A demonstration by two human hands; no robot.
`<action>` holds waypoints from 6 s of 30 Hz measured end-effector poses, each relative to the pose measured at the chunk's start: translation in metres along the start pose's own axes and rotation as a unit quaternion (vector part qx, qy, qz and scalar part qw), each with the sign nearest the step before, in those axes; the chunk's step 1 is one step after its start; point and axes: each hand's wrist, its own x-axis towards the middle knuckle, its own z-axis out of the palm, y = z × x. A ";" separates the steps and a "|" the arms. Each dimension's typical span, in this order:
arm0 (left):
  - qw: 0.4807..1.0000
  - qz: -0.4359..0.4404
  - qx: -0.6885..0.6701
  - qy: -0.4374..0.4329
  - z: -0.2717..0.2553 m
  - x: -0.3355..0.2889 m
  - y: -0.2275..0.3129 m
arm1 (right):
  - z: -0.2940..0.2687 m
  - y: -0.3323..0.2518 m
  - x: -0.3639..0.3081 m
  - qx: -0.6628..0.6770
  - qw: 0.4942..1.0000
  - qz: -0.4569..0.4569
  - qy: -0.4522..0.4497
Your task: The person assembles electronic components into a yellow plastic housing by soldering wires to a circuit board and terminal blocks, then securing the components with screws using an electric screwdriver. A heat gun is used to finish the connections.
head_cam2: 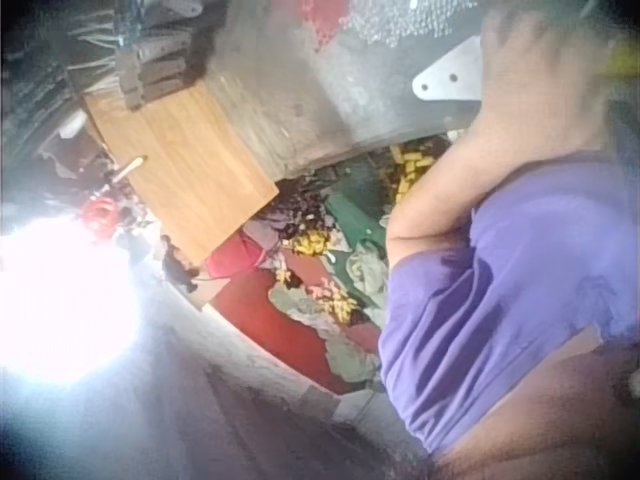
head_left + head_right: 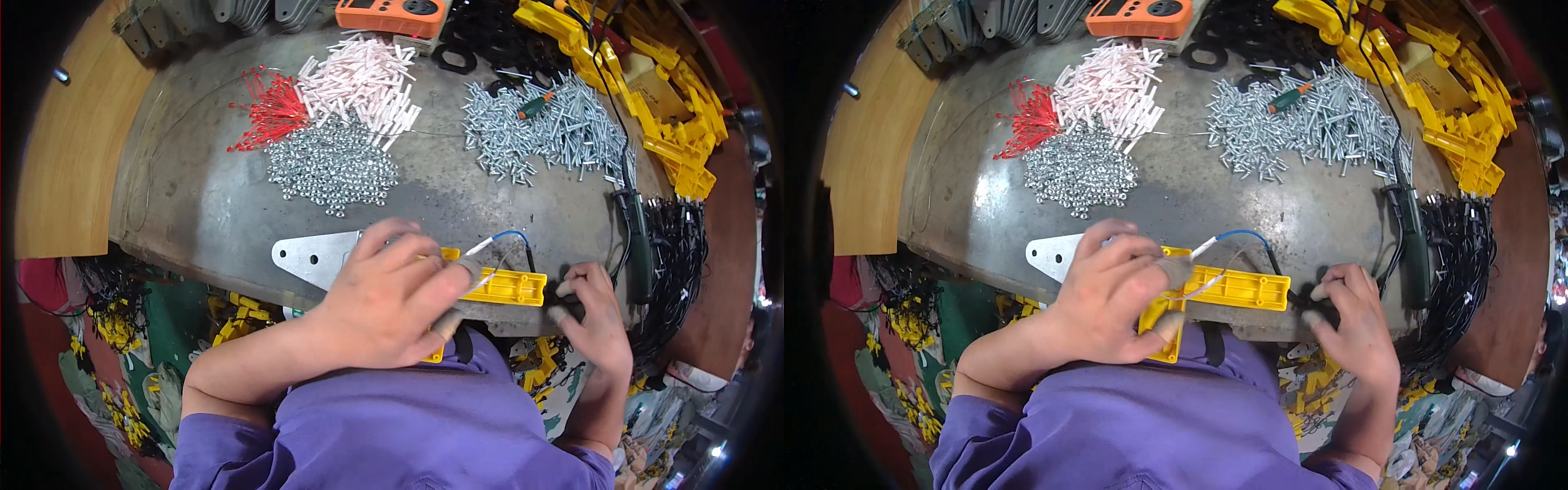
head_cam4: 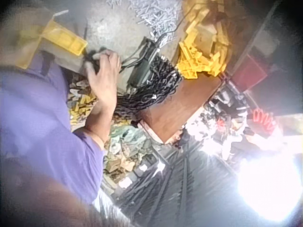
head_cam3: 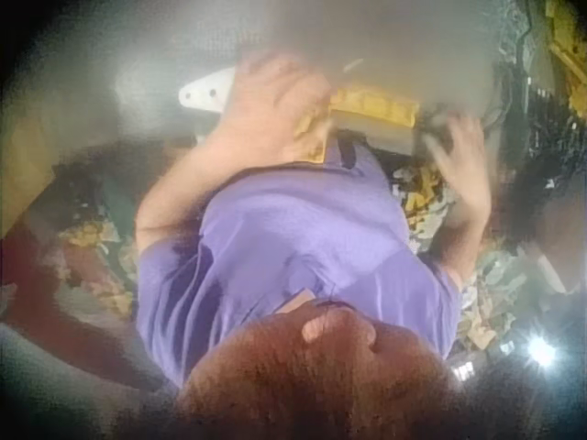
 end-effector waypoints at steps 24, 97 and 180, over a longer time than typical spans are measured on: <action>0.981 -0.105 0.158 -0.026 0.014 0.004 0.007 | 0.008 -0.001 0.022 0.114 0.984 -0.128 0.039; 0.966 0.077 0.179 -0.168 0.010 -0.024 0.022 | -0.006 -0.017 -0.009 0.602 0.707 -0.352 -0.114; 0.980 0.162 0.104 -0.057 0.004 0.000 -0.009 | 0.041 -0.060 0.060 -0.125 0.961 -0.229 0.086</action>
